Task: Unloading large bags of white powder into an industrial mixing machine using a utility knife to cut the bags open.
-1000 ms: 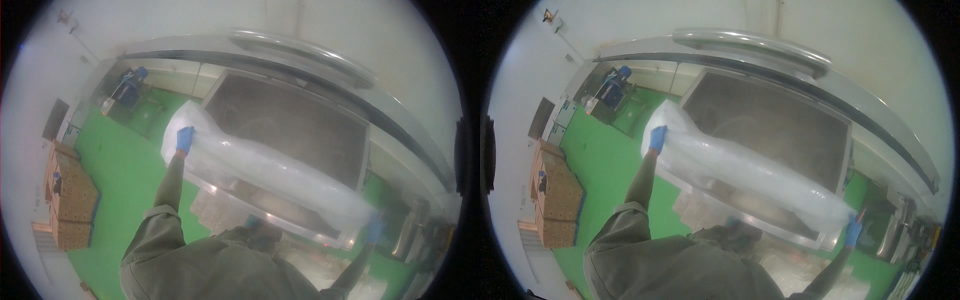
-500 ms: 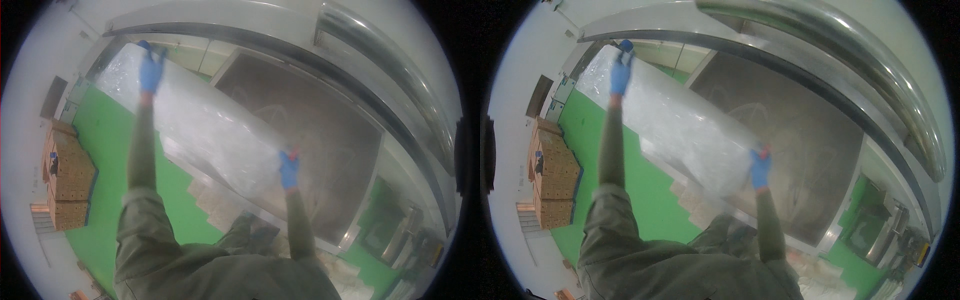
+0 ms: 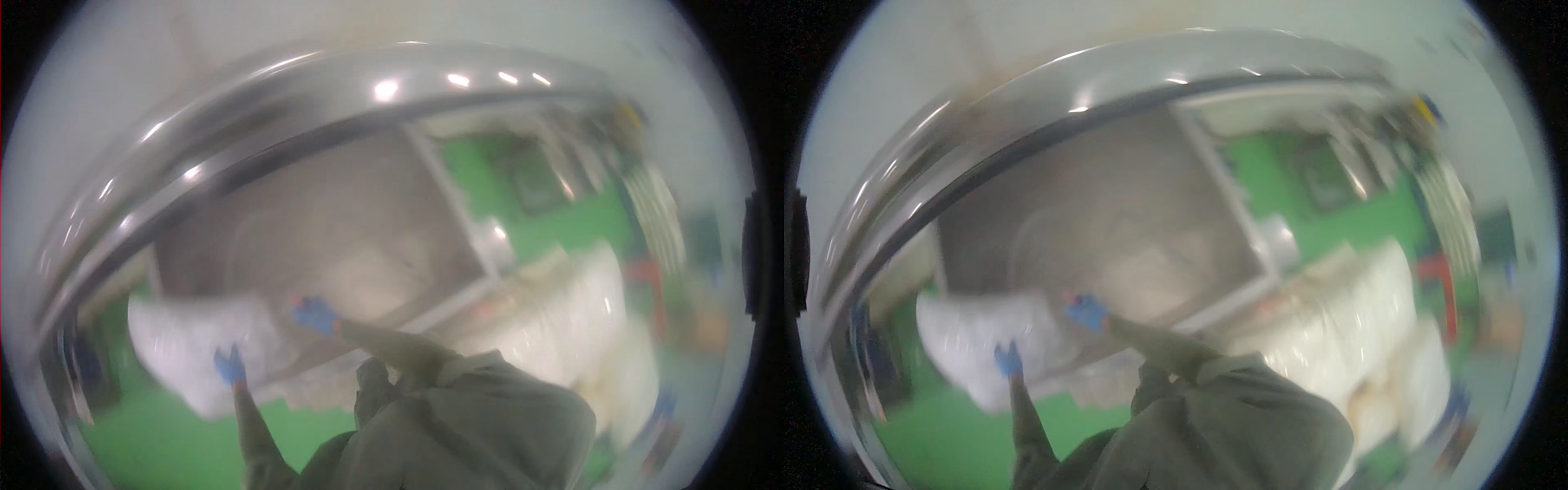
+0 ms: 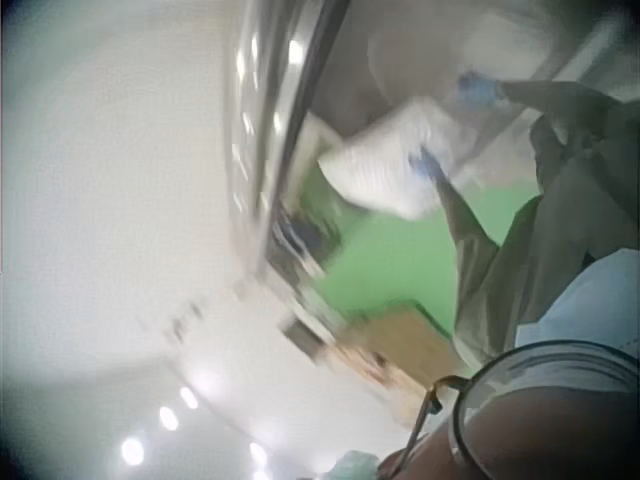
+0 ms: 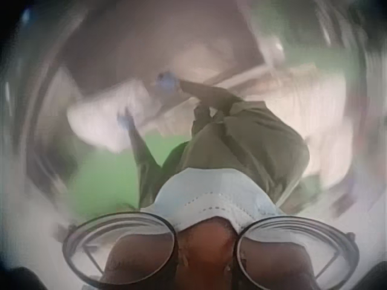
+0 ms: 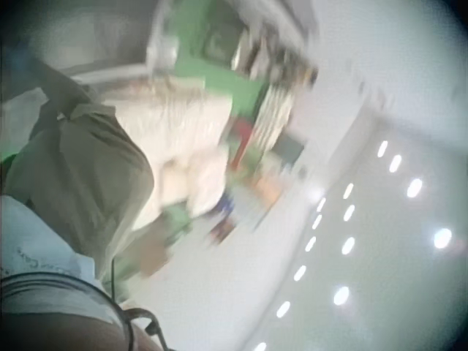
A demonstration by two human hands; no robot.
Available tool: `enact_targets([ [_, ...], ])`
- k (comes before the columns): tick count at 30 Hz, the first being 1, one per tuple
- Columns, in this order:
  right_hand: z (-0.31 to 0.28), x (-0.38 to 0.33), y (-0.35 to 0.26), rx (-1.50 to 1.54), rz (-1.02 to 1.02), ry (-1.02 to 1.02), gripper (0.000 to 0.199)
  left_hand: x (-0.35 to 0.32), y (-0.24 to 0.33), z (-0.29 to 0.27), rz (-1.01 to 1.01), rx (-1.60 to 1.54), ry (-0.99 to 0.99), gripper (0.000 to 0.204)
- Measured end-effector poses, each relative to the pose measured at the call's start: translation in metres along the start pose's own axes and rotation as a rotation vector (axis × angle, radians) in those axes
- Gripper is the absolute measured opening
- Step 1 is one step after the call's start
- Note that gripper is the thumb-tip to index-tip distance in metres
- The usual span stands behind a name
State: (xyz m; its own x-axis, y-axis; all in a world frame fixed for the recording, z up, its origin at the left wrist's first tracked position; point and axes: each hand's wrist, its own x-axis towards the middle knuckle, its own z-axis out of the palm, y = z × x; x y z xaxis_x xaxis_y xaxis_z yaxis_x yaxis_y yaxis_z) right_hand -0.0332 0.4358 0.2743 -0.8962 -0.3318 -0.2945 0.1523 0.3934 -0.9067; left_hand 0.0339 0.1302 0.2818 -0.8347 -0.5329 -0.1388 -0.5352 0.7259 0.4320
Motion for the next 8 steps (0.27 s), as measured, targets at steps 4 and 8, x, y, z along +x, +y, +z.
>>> enact_targets([
  [4,-0.061,-0.086,-0.037,0.177,0.228,0.223,0.043,-0.050,0.094,0.007,0.051,-0.595,-0.565,0.056],
  [8,-0.082,-0.149,-0.025,-0.074,0.375,0.471,0.078,-0.151,0.248,0.028,-0.258,-1.050,-1.454,0.063],
])
